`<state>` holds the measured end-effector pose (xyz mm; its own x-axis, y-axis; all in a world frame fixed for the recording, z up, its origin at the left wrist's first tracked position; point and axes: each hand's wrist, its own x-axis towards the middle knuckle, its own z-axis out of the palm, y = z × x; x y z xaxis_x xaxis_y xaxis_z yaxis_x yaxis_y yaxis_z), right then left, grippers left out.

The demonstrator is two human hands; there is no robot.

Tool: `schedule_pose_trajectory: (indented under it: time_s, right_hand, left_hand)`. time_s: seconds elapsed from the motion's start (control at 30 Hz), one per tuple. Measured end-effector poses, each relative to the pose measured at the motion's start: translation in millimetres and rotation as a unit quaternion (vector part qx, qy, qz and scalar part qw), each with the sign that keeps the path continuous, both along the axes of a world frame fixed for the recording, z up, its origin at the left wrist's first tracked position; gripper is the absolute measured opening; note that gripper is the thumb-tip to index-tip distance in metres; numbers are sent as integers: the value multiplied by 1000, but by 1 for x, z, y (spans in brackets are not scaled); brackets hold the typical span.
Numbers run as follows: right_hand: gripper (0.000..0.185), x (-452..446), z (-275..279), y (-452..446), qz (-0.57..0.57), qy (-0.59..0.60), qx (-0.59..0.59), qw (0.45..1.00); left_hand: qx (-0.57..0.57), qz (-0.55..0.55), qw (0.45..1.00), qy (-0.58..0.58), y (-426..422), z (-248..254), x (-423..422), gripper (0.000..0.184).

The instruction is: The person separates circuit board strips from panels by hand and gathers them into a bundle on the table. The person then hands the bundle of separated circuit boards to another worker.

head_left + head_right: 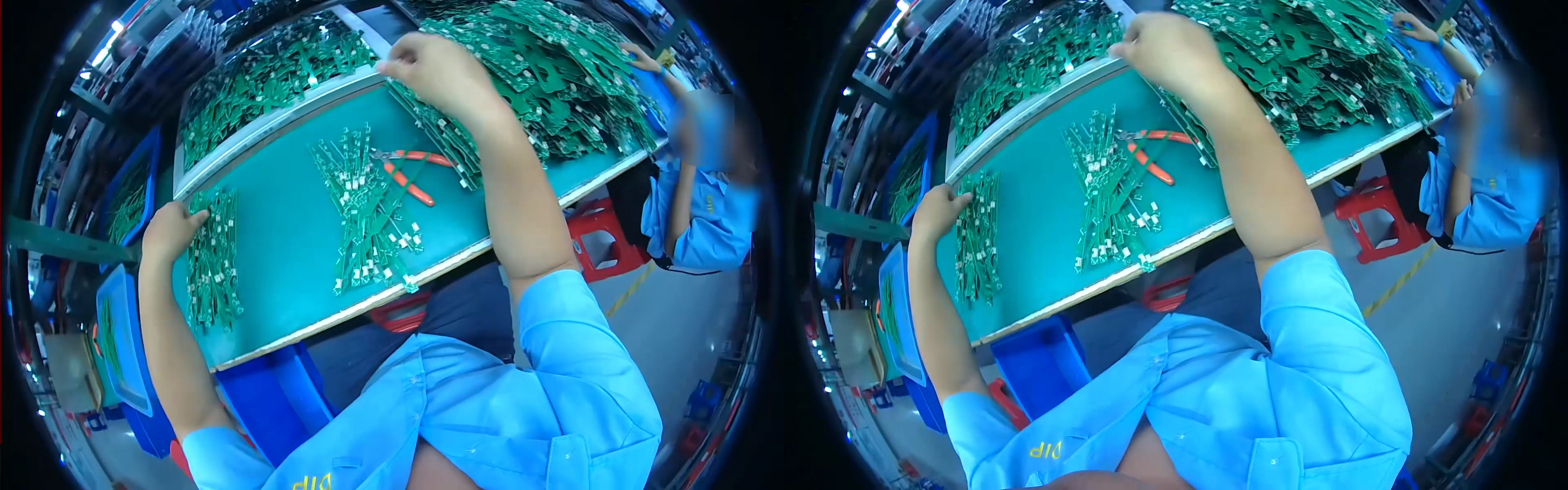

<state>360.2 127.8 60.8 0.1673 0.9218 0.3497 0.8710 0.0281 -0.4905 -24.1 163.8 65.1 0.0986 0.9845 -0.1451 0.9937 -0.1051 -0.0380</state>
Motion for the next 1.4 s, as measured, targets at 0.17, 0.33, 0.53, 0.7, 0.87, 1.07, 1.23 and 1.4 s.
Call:
schedule_pose_trajectory:
  time_s: [0.17,0.33,0.53,0.7,0.87,1.07,1.23,1.4]
  right_hand:
    - [43,50,3,0,-171,-129,97,972]
    - [33,71,-18,15,-225,-202,22,953]
    - [52,73,-17,24,-269,-210,-30,940]
    - [35,76,-17,24,-254,-210,33,944]
    - [32,51,-2,14,-151,-48,115,981]
    - [34,-73,-21,-10,327,417,-49,847]
    - [34,-103,-12,-38,412,377,-248,792]
    - [23,-84,-2,-29,337,423,-144,829]
  left_hand:
    - [122,-78,977,-157,-31,-5,51,38]
    - [-24,-141,959,-243,-56,-37,123,36]
    - [-31,-202,908,-365,-66,-54,137,23]
    - [-48,-192,882,-429,-67,-57,124,18]
    - [-12,-178,847,-501,-59,-59,119,21]
    - [-50,-67,552,-830,-51,-46,116,33]
    - [-12,-15,497,-868,-49,-41,100,20]
    - [-216,-91,595,-769,-62,-35,105,20]
